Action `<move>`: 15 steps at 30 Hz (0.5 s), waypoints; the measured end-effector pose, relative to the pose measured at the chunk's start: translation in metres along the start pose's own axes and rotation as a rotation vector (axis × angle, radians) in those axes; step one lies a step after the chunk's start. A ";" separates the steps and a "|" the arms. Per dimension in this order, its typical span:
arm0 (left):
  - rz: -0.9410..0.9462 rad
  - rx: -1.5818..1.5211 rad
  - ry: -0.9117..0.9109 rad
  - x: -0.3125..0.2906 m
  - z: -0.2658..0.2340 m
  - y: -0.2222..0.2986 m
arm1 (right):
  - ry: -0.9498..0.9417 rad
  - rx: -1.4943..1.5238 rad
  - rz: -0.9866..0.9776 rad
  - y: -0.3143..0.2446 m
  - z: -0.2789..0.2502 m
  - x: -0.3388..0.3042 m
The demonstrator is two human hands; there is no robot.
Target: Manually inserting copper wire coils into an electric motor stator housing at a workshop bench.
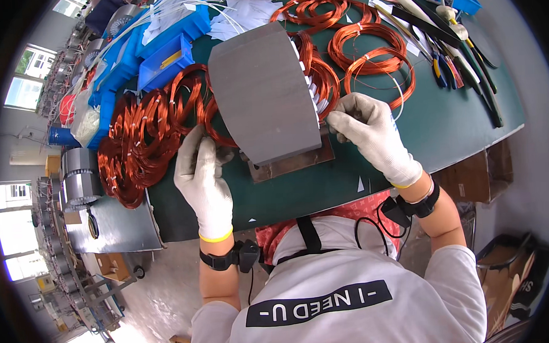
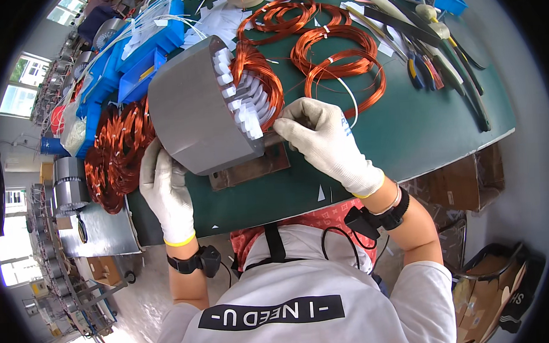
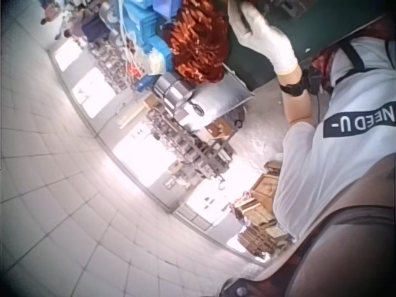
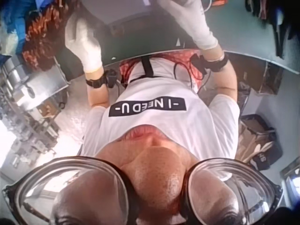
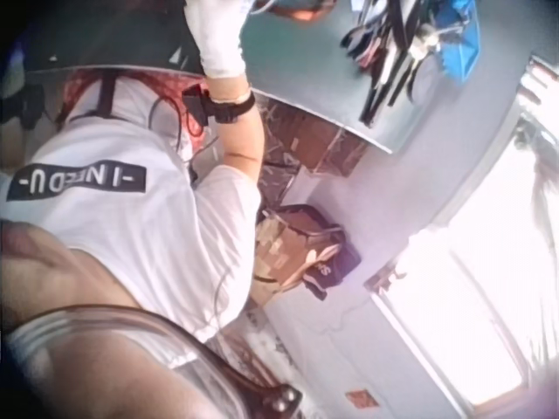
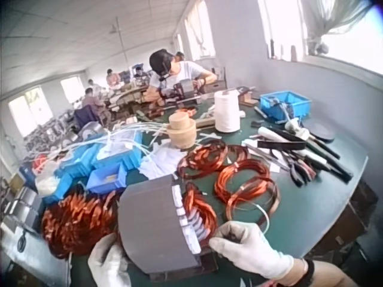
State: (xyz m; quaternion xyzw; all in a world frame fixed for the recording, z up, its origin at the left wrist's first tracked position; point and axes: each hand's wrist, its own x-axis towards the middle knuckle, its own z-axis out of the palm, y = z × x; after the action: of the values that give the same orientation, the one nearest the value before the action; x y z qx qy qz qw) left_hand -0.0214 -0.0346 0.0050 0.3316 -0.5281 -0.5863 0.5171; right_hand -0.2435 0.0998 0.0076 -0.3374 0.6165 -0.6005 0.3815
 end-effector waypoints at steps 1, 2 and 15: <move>0.125 0.163 0.014 0.002 0.003 0.004 | 0.004 0.001 0.002 0.001 0.001 0.000; 0.123 0.164 0.010 0.004 0.006 0.008 | -0.037 -0.001 0.019 0.001 0.002 0.001; 0.549 0.898 -0.054 0.024 0.006 0.024 | 0.027 -0.161 -0.039 -0.013 -0.003 0.002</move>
State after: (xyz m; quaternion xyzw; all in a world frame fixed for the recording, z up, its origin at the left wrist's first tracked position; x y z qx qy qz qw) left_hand -0.0270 -0.0539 0.0334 0.3546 -0.8080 -0.1533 0.4447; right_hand -0.2478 0.0990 0.0203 -0.3709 0.6610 -0.5609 0.3331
